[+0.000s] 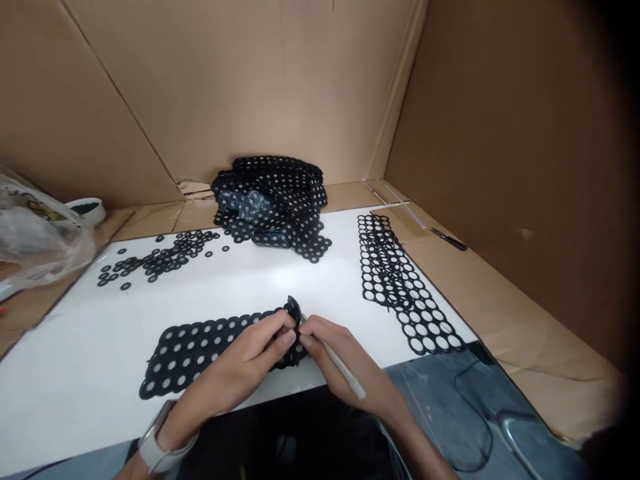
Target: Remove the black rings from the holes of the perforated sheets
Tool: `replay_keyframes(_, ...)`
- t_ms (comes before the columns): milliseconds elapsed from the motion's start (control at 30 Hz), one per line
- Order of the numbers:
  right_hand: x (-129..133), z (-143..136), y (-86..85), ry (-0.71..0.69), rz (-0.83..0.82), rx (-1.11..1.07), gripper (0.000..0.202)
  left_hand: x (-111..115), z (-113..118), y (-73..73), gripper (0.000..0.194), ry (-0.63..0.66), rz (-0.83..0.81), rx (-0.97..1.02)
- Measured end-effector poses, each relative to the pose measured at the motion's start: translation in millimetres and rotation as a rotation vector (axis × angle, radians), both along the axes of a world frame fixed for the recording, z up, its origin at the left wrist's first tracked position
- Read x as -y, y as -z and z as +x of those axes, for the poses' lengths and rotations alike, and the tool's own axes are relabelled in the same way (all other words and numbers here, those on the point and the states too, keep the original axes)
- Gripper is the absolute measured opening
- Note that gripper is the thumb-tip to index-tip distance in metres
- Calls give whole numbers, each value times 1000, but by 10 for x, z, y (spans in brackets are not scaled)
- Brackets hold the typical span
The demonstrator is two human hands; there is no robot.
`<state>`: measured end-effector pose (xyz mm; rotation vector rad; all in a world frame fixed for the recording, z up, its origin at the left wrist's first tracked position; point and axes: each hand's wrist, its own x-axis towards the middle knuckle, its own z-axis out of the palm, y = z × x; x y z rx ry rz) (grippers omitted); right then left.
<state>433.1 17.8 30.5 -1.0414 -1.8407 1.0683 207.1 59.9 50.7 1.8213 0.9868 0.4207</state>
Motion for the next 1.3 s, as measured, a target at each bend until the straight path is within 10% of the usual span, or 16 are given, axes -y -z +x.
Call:
replay_keyframes(900,-18,-2,10,-9,-34,-28,25,101,-106,350,33,-101,303,-72)
replay_keyframes(1300,2,35,26,113,-74,-35,33,12,-56,132,38,-91,93,-22)
